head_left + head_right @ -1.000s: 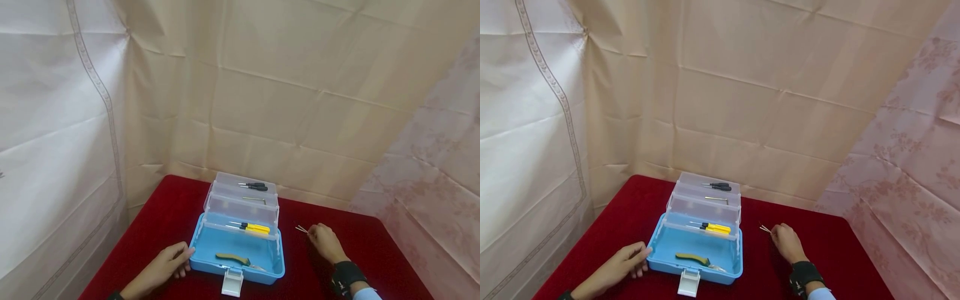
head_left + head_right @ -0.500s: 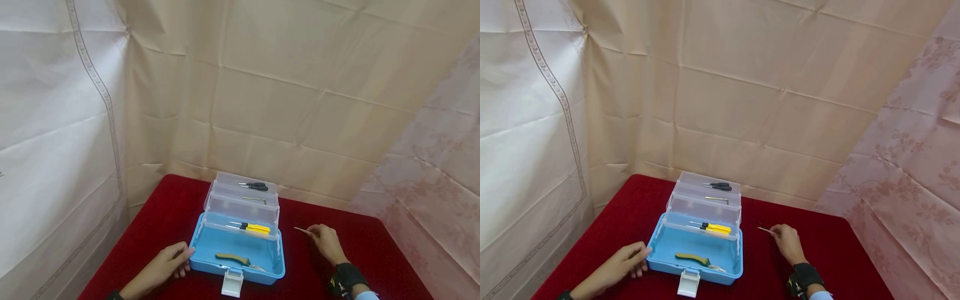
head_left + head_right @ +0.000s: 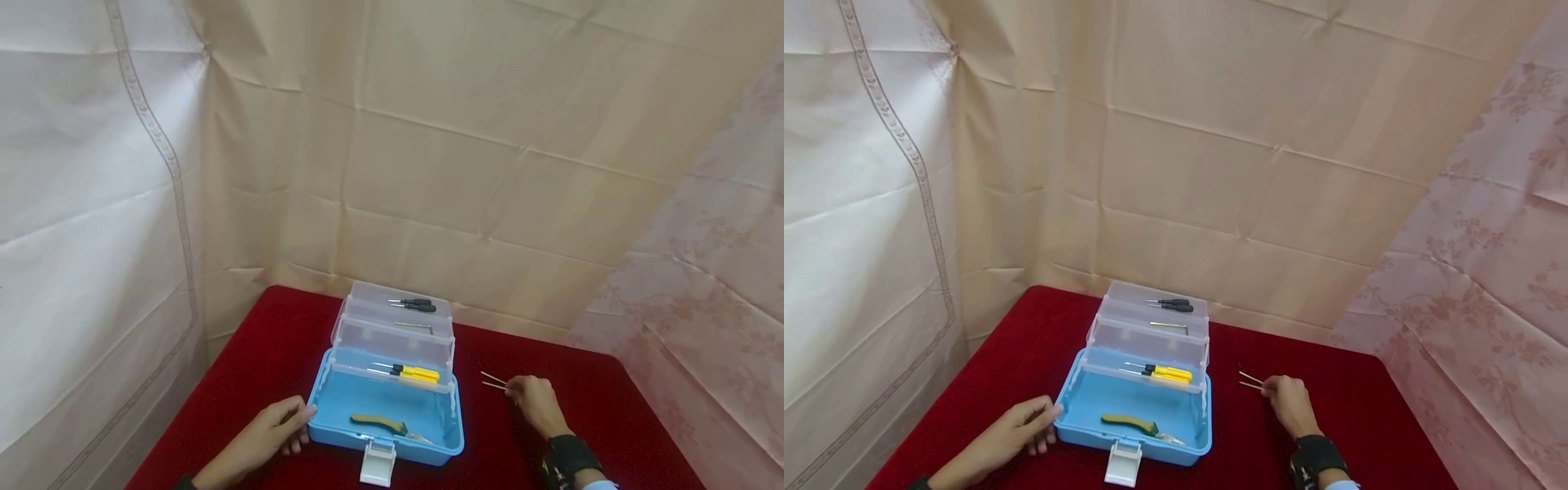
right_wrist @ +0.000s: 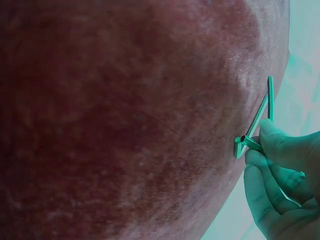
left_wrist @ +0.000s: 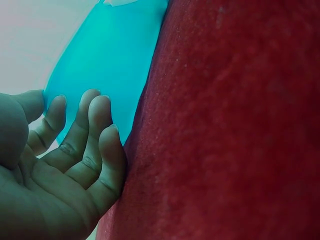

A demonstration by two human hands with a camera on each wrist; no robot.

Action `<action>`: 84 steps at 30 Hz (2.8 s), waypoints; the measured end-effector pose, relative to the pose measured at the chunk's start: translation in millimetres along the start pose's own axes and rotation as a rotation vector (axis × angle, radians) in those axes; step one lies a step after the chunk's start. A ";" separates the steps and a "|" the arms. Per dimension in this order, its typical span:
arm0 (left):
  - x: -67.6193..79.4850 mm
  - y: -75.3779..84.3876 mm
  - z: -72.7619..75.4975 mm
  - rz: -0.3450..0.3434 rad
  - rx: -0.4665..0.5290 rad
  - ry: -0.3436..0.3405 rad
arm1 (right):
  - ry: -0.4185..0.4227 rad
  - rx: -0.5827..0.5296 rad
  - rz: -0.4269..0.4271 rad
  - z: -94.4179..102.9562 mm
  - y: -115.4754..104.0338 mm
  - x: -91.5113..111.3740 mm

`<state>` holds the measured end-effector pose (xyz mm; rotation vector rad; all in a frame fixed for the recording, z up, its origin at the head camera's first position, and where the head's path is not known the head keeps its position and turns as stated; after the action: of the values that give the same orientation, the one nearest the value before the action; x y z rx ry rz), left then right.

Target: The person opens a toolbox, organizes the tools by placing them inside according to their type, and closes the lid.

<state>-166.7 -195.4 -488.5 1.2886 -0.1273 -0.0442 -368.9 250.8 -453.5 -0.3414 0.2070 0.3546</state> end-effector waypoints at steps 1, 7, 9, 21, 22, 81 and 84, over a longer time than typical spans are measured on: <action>0.1 0.0 -0.3 -0.001 0.000 -0.002 | -0.004 -0.003 -0.004 -0.9 1.0 0.7; 0.4 0.7 0.5 -0.011 -0.007 -0.004 | -0.018 -0.011 -0.008 -2.8 2.8 2.2; 0.4 1.0 0.8 -0.011 -0.004 -0.004 | -0.028 -0.009 -0.016 -2.9 3.4 2.7; 1.0 -0.4 0.7 -0.008 0.003 -0.006 | 0.128 -0.053 -0.008 15.9 -8.6 -1.5; 0.9 -0.7 0.7 -0.006 0.005 -0.005 | 0.144 -0.057 -0.002 17.7 -10.1 -1.9; 0.4 2.3 -2.0 0.011 0.042 0.019 | 0.260 -0.186 0.045 54.9 -46.1 -7.2; 0.6 1.9 -2.0 0.010 0.048 0.019 | 0.265 -0.180 0.053 56.6 -47.0 -7.6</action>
<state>-166.0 -193.0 -487.2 1.3355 -0.1194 -0.0204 -350.6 227.5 -385.7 -0.5624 0.4460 0.3810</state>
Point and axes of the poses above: each hand's wrist, its own x-axis away from the middle knuckle, its own z-axis out of the back of the hand, y = z × x, the point moved 8 cm from there along -x, towards the middle knuckle, and after that the axes turned 3 degrees about y, right-handed, at the moved point
